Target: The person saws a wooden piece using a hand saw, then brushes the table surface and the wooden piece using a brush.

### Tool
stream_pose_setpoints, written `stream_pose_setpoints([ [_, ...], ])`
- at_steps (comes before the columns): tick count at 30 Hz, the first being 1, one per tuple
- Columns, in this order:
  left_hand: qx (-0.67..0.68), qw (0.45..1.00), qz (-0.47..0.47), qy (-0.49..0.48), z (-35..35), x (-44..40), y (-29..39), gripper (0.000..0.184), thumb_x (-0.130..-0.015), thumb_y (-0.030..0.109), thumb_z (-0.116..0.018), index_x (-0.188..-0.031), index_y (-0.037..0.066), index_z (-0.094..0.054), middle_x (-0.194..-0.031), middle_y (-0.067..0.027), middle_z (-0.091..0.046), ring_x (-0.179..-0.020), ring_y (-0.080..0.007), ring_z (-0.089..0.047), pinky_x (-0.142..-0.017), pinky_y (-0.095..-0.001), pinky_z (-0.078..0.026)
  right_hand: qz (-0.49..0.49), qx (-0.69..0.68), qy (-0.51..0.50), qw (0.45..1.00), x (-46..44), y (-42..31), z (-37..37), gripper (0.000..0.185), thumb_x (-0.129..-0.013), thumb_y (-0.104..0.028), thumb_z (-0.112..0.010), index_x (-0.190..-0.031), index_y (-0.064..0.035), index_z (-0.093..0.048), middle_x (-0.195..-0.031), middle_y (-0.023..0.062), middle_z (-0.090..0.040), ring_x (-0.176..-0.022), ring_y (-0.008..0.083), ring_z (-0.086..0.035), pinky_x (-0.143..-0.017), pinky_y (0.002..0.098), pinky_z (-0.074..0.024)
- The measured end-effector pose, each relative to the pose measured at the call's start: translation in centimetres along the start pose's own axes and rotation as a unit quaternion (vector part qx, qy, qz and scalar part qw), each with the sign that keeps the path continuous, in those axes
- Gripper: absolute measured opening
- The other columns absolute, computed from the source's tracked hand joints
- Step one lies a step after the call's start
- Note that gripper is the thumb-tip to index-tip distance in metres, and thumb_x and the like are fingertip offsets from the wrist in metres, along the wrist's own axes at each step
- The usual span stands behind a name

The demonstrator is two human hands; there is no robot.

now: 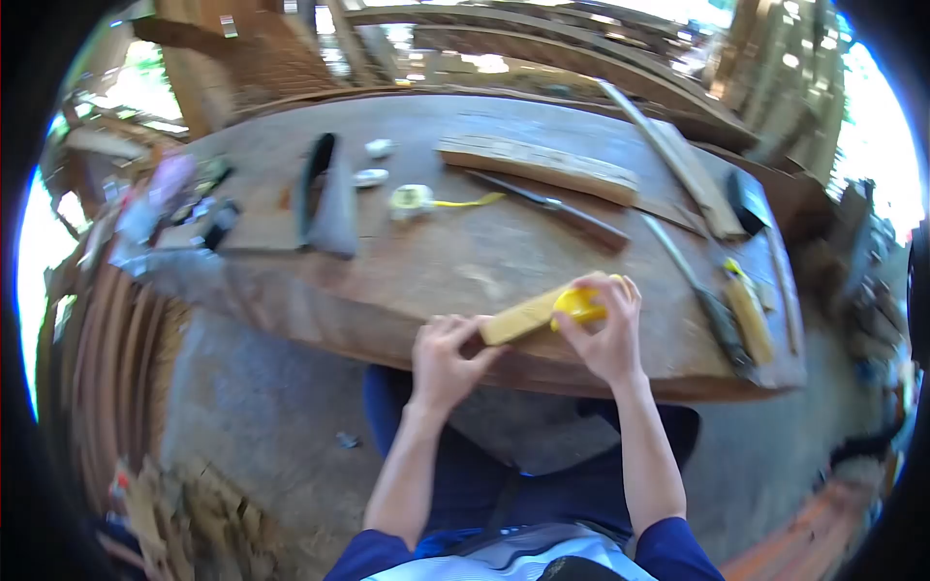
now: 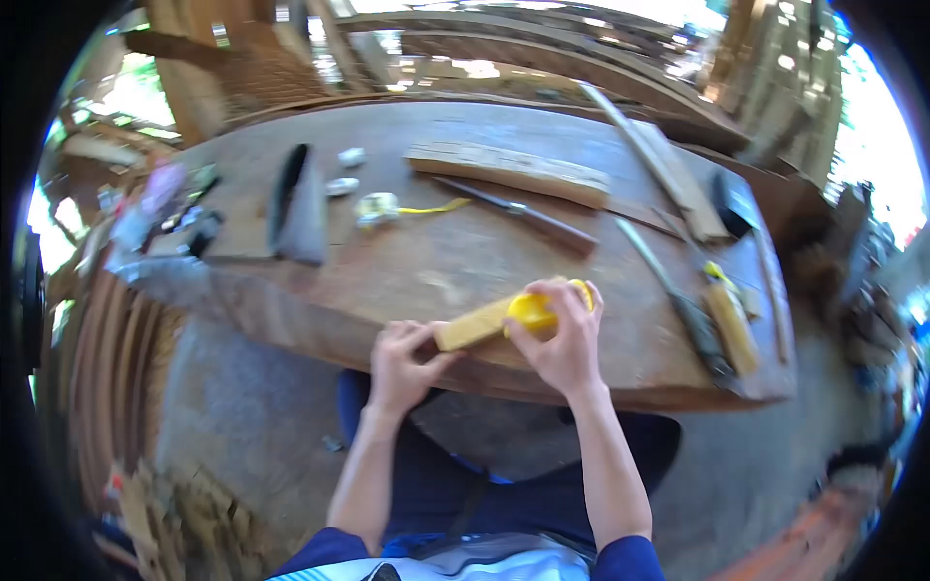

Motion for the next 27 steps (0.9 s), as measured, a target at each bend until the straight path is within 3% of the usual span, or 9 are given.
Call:
stream_pose_setpoints([
  [2, 0.012, 1.000, 0.018, 0.003, 0.3, 0.2, 0.6, 0.051, -0.080, 0.038, -0.097, -0.118, 0.006, -0.084, -0.097, -0.0080, -0.075, -0.099, -0.0317, -0.067, -0.095, -0.0453, -0.054, 0.090, 0.013, -0.041, 0.995, 0.1, -4.0, -4.0, 0.037, -0.083, -0.029, -0.093, -0.112, -0.0159, -0.074, -0.117, 0.0031, -0.075, -0.120, 0.0280, -0.068, -0.128, 0.0598, -0.0285],
  [5, 0.000, 1.000, 0.029, 0.013, -0.3, 0.5, 0.2, 0.048, -0.079, 0.036, -0.097, -0.118, 0.011, -0.085, -0.094, -0.0052, -0.073, -0.096, -0.0289, -0.066, -0.093, -0.0435, -0.054, 0.118, -0.022, -0.046, 0.992, -0.3, -4.2, -5.0, 0.038, -0.082, -0.029, -0.093, -0.112, -0.0169, -0.074, -0.116, 0.0020, -0.075, -0.121, 0.0264, -0.068, -0.128, 0.0618, -0.0276],
  [10, -0.036, 0.999, 0.031, -0.017, 0.0, -0.3, 1.3, 0.044, -0.080, 0.028, -0.097, -0.119, 0.012, -0.086, -0.087, -0.0041, -0.069, -0.091, -0.0254, -0.063, -0.088, -0.0419, -0.054, 0.010, 0.027, -0.028, 0.999, -2.7, 3.4, -0.8, 0.040, -0.082, -0.026, -0.094, -0.114, -0.0149, -0.073, -0.116, 0.0064, -0.076, -0.125, 0.0312, -0.068, -0.127, 0.0602, -0.0304],
  [13, -0.051, 0.998, 0.024, -0.024, -0.1, -0.2, 1.2, 0.043, -0.081, 0.030, -0.096, -0.119, 0.013, -0.086, -0.087, -0.0030, -0.068, -0.090, -0.0249, -0.062, -0.087, -0.0426, -0.052, 0.012, -0.014, -0.039, 0.999, -2.3, 2.3, -1.0, 0.038, -0.084, -0.033, -0.091, -0.113, -0.0159, -0.073, -0.117, 0.0058, -0.075, -0.126, 0.0277, -0.067, -0.127, 0.0629, -0.0292],
  [17, -0.027, 0.999, 0.032, -0.030, -0.6, 0.4, -0.4, 0.044, -0.082, 0.035, -0.093, -0.121, 0.016, -0.085, -0.091, -0.0029, -0.070, -0.092, -0.0271, -0.064, -0.091, -0.0432, -0.052, 0.173, -0.074, -0.131, 0.973, 0.1, -4.5, -4.3, 0.040, -0.087, -0.041, -0.088, -0.115, -0.0161, -0.074, -0.119, 0.0055, -0.075, -0.130, 0.0256, -0.068, -0.130, 0.0666, -0.0259],
  [20, -0.041, 0.999, 0.017, -0.016, -0.5, 0.2, 0.6, 0.047, -0.081, 0.035, -0.095, -0.122, 0.015, -0.085, -0.094, -0.0051, -0.072, -0.095, -0.0297, -0.065, -0.092, -0.0456, -0.051, 0.098, -0.040, -0.141, 0.984, -2.6, -1.2, -3.1, 0.036, -0.084, -0.032, -0.088, -0.114, -0.0166, -0.075, -0.119, 0.0084, -0.075, -0.124, 0.0297, -0.070, -0.128, 0.0694, -0.0275],
  [22, -0.045, 0.999, 0.019, -0.004, -0.4, 0.5, 0.7, 0.045, -0.081, 0.035, -0.096, -0.120, 0.013, -0.086, -0.094, -0.0053, -0.071, -0.095, -0.0285, -0.063, -0.093, -0.0440, -0.050, 0.071, 0.021, -0.076, 0.994, -4.5, 1.5, -1.9, 0.035, -0.081, -0.026, -0.090, -0.110, -0.0148, -0.075, -0.113, 0.0096, -0.074, -0.116, 0.0317, -0.071, -0.127, 0.0682, -0.0281],
  [25, -0.035, 0.999, 0.038, 0.005, -0.1, 0.5, 1.0, 0.042, -0.081, 0.033, -0.096, -0.116, 0.012, -0.086, -0.093, -0.0042, -0.069, -0.094, -0.0268, -0.061, -0.092, -0.0418, -0.049, 0.026, 0.023, -0.044, 0.998, -4.1, -0.1, -1.8, 0.035, -0.081, -0.026, -0.090, -0.110, -0.0150, -0.075, -0.113, 0.0091, -0.074, -0.116, 0.0319, -0.071, -0.128, 0.0688, -0.0262],
  [27, -0.026, 0.999, 0.037, 0.000, -1.3, 0.4, 0.9, 0.040, -0.081, 0.033, -0.095, -0.114, 0.013, -0.085, -0.094, -0.0035, -0.069, -0.094, -0.0272, -0.061, -0.091, -0.0421, -0.048, 0.074, -0.010, -0.083, 0.994, -1.4, -3.0, -4.0, 0.040, -0.081, -0.029, -0.090, -0.113, -0.0142, -0.072, -0.112, 0.0075, -0.074, -0.119, 0.0304, -0.070, -0.131, 0.0630, -0.0257],
])
Point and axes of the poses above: each hand's wrist, its own x-axis away from the middle knuckle, its own z-axis out of the back of the hand, y = z × x, the point moved 1 cm from there along -x, towards the middle knuckle
